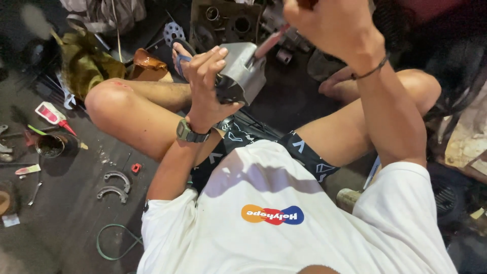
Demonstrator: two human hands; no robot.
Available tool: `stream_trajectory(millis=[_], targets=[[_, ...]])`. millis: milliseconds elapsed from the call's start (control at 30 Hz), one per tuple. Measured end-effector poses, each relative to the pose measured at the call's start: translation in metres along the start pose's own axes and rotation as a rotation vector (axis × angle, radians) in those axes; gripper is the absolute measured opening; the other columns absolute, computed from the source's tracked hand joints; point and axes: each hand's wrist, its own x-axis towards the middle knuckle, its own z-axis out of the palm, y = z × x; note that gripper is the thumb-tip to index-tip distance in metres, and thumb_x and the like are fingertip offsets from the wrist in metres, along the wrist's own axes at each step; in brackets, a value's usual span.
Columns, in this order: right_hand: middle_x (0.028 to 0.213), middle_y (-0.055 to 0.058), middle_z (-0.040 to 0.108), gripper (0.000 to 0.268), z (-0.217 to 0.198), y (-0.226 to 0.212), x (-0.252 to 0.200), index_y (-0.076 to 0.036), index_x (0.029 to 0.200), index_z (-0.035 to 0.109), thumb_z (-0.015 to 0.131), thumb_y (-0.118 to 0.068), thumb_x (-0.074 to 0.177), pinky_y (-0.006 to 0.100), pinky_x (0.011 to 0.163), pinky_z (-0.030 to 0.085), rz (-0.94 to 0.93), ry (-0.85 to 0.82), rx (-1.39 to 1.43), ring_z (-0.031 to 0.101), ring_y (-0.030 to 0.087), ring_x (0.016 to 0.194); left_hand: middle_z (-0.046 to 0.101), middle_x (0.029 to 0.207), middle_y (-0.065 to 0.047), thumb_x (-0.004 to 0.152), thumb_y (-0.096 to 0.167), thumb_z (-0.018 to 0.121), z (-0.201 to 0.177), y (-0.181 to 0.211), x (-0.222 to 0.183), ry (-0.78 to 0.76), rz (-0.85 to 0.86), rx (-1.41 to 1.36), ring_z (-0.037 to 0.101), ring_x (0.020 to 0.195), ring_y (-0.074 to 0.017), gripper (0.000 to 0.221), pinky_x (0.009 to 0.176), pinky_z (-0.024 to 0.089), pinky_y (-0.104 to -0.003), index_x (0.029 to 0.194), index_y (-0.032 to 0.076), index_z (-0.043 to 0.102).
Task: A person cleans a metal engine casing using a small tool to remove dirt and debris from crevices.
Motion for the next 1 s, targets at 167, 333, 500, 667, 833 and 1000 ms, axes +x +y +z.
stream_trajectory(millis=[167, 333, 500, 667, 833, 1000], targets=[[0.072, 0.005, 0.06, 0.031, -0.002, -0.013, 0.0, 0.0, 0.086, 0.066, 0.081, -0.002, 0.113, 0.033, 0.052, 0.039, -0.019, -0.075, 0.181, 0.046, 0.019, 0.053, 0.047, 0.151, -0.009, 0.088, 0.05, 0.08, 0.001, 0.001, -0.004, -0.024, 0.012, -0.058, 0.047, 0.14, -0.032, 0.077, 0.122, 0.034, -0.054, 0.141, 0.013, 0.039], [0.076, 0.006, 0.07, 0.025, -0.002, -0.004, -0.001, 0.001, 0.092, 0.074, 0.08, -0.011, 0.113, 0.032, 0.049, 0.043, -0.003, -0.017, 0.062, 0.056, 0.02, 0.054, 0.051, 0.149, -0.008, 0.089, 0.048, 0.08, 0.002, 0.0, -0.001, 0.066, 0.038, 0.008, 0.053, 0.136, -0.0318, 0.075, 0.125, 0.026, -0.056, 0.141, 0.015, 0.039], [0.072, 0.004, 0.063, 0.027, -0.004, -0.012, -0.002, -0.002, 0.088, 0.071, 0.081, -0.011, 0.112, 0.033, 0.05, 0.04, 0.013, -0.06, 0.061, 0.048, 0.02, 0.051, 0.048, 0.152, -0.009, 0.086, 0.04, 0.085, 0.001, -0.001, -0.003, 0.024, 0.042, -0.022, 0.05, 0.14, -0.0325, 0.078, 0.122, 0.034, -0.054, 0.143, 0.015, 0.037], [0.074, 0.007, 0.063, 0.029, -0.005, -0.004, -0.002, 0.0, 0.089, 0.07, 0.079, -0.015, 0.113, 0.036, 0.053, 0.039, -0.01, -0.031, 0.032, 0.046, 0.023, 0.053, 0.049, 0.148, -0.01, 0.077, 0.019, 0.092, 0.004, 0.001, 0.0, 0.073, 0.03, -0.03, 0.053, 0.136, -0.0344, 0.086, 0.12, 0.04, -0.052, 0.141, 0.013, 0.036], [0.075, 0.007, 0.068, 0.025, 0.0, -0.007, -0.001, 0.0, 0.09, 0.073, 0.085, -0.011, 0.109, 0.034, 0.05, 0.043, -0.054, 0.037, 0.011, 0.053, 0.022, 0.052, 0.047, 0.151, -0.009, 0.085, 0.04, 0.088, 0.002, 0.0, -0.001, 0.036, 0.028, -0.058, 0.05, 0.14, -0.0331, 0.081, 0.122, 0.035, -0.054, 0.142, 0.014, 0.038], [0.075, 0.007, 0.063, 0.023, -0.008, -0.007, 0.0, 0.001, 0.094, 0.072, 0.083, -0.009, 0.111, 0.035, 0.051, 0.039, -0.029, -0.011, 0.036, 0.047, 0.022, 0.054, 0.049, 0.149, -0.009, 0.079, 0.032, 0.091, 0.003, 0.0, 0.0, 0.07, 0.016, -0.059, 0.052, 0.137, -0.0338, 0.082, 0.122, 0.034, -0.053, 0.14, 0.015, 0.039]])
